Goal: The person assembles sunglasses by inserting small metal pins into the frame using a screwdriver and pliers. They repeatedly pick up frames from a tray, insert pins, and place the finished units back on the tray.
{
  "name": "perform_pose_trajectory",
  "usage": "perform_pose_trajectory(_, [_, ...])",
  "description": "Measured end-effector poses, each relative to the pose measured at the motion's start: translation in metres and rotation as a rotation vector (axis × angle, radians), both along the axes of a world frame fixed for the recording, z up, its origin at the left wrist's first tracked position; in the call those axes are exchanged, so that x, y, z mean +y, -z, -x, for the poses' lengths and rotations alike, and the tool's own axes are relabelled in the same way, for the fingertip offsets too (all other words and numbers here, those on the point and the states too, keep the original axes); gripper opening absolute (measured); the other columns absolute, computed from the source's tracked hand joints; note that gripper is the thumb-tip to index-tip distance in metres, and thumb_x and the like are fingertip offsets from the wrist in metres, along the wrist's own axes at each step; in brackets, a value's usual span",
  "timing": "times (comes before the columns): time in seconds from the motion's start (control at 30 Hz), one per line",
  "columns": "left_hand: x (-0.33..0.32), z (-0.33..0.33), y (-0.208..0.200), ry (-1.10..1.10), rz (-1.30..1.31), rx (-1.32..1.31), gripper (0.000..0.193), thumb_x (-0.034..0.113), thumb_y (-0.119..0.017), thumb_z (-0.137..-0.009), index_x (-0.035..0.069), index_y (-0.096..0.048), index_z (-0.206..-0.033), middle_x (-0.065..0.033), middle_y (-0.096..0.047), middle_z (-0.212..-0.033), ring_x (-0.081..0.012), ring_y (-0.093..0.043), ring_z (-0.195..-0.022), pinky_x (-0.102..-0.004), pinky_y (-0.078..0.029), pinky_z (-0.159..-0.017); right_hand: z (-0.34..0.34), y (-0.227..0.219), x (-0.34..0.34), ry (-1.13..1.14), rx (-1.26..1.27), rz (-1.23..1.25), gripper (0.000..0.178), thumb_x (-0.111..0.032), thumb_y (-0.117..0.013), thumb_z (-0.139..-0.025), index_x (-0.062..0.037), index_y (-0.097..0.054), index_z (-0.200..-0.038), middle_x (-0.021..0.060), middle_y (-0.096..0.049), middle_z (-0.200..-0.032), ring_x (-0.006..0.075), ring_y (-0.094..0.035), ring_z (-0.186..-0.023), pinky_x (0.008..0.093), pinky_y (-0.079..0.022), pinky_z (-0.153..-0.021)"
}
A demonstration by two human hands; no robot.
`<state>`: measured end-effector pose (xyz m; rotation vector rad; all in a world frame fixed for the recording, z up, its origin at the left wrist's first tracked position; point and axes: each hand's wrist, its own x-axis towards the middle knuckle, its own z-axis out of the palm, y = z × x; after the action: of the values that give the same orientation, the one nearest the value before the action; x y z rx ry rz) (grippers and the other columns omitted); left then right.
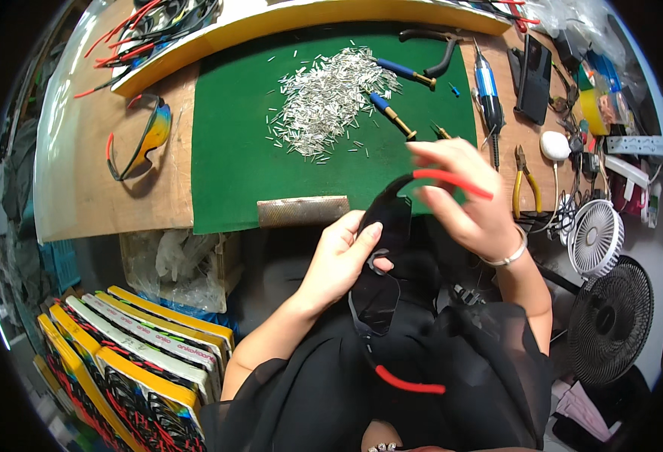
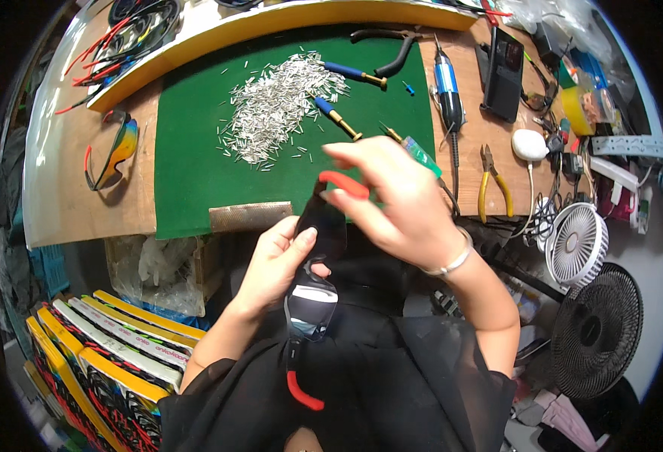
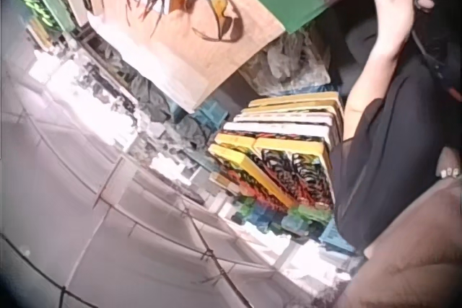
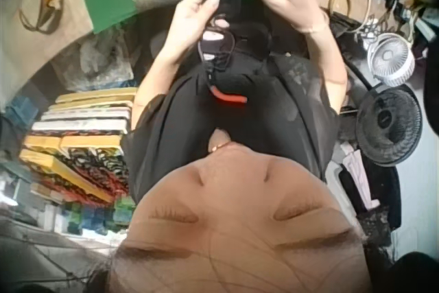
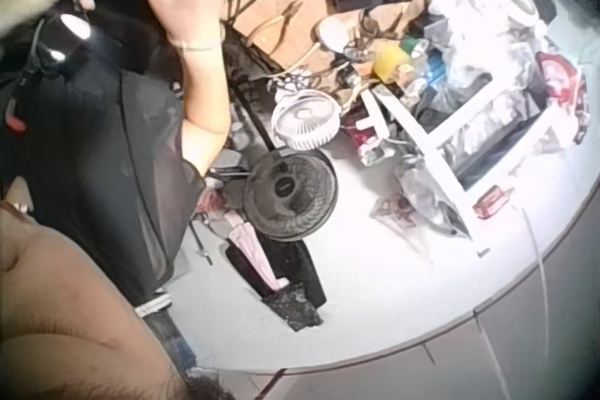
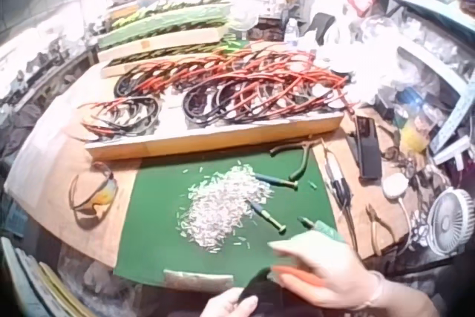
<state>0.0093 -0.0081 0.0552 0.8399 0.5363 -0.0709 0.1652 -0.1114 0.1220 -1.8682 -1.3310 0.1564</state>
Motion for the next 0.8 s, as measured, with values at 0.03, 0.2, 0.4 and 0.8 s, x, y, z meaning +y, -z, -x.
perform_pose_trajectory(0.03, [-0.001, 0.002, 0.004, 0.021, -0.007, 0.007, 0.024, 0.016, -0.048, -0.092, -0.001, -0.052, -0.109, -0.0040, -0.059, -0.091, -0.0075, -0.057, -0.074, -0.0222, -0.052, -0.060, 0.004, 0.010, 0.007, -0.038, 0.000, -0.015, 0.018, -0.008, -0.065, -0.074, -0.0017, -0.058, -0.090, 0.0120, -0.059, -0.084, 0.0252, -0.058, -0.068, 0.0307, -0.046, -0.060])
perform_pose_trajectory(0.2, [0.001, 0.003, 0.009, 0.012, -0.025, 0.014, 0.024, 0.015, -0.049, -0.092, -0.001, -0.052, -0.109, -0.0031, -0.058, -0.088, -0.0069, -0.056, -0.071, -0.0220, -0.052, -0.059, 0.019, 0.017, 0.012, -0.048, -0.003, -0.012, 0.015, -0.006, -0.066, -0.071, -0.0032, -0.059, -0.084, 0.0104, -0.056, -0.072, 0.0259, -0.058, -0.064, 0.0317, -0.047, -0.057])
perform_pose_trajectory(0.4, [-0.001, 0.000, 0.015, 0.009, -0.027, -0.044, 0.025, 0.018, -0.049, -0.092, 0.000, -0.052, -0.109, -0.0026, -0.059, -0.088, -0.0061, -0.056, -0.069, -0.0208, -0.051, -0.058, 0.004, 0.024, 0.008, -0.046, 0.119, 0.016, 0.016, -0.005, -0.066, -0.071, -0.0023, -0.059, -0.086, 0.0113, -0.059, -0.076, 0.0269, -0.058, -0.067, 0.0310, -0.047, -0.059])
perform_pose_trajectory(0.8, [0.004, 0.029, 0.024, 0.254, 0.518, 0.129, 0.029, 0.025, -0.046, -0.093, 0.004, -0.040, -0.113, -0.0124, -0.059, -0.099, -0.0145, -0.063, -0.071, -0.0238, -0.053, -0.062, -0.008, 0.015, 0.030, -0.034, -0.298, 0.118, 0.023, -0.002, -0.063, -0.069, -0.0048, -0.057, -0.091, 0.0087, -0.053, -0.075, 0.0257, -0.056, -0.067, 0.0328, -0.046, -0.058])
